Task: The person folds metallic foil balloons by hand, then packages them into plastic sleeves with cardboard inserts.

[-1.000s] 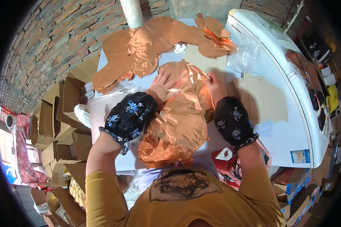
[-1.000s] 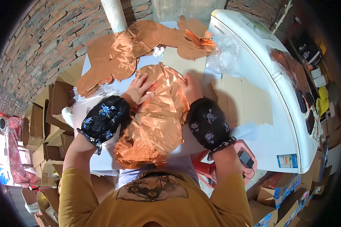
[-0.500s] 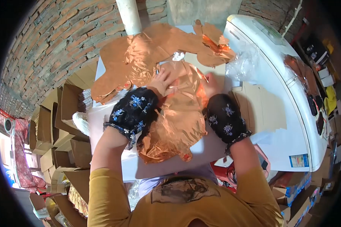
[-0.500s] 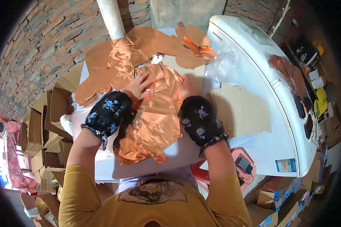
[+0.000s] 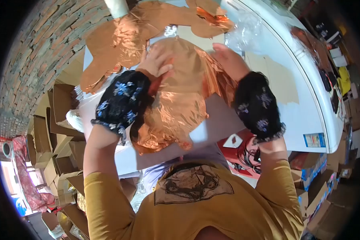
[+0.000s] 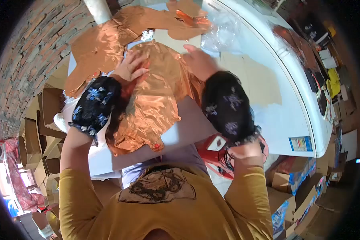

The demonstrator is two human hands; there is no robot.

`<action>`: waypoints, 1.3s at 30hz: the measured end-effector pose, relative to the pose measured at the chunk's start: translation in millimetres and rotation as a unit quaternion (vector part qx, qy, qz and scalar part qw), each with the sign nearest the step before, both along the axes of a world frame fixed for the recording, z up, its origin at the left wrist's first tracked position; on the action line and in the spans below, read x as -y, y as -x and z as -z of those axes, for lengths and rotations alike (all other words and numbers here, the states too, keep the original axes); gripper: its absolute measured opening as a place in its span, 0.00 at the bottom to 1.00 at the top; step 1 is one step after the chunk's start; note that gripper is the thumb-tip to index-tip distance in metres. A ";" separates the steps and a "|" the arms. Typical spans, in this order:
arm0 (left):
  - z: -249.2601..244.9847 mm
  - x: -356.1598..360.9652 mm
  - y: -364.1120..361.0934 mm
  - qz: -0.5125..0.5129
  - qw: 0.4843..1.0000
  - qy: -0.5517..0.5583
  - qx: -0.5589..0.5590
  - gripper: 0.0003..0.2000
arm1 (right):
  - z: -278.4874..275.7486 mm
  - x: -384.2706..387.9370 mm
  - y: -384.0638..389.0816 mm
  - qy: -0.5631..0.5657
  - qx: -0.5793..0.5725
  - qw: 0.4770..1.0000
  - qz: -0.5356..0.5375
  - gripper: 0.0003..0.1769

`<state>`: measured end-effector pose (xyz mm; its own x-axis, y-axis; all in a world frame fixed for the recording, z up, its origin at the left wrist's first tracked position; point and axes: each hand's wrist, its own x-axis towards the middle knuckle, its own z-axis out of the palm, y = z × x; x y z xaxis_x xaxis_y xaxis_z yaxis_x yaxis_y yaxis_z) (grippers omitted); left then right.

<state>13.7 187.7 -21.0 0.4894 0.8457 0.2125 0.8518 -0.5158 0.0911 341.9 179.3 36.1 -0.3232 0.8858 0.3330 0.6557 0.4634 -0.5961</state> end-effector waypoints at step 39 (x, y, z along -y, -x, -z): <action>-20.8 153.6 -51.0 0.042 0.993 0.103 -0.046 0.36 | 46.6 153.5 -63.0 -0.113 0.291 0.950 -0.017 0.17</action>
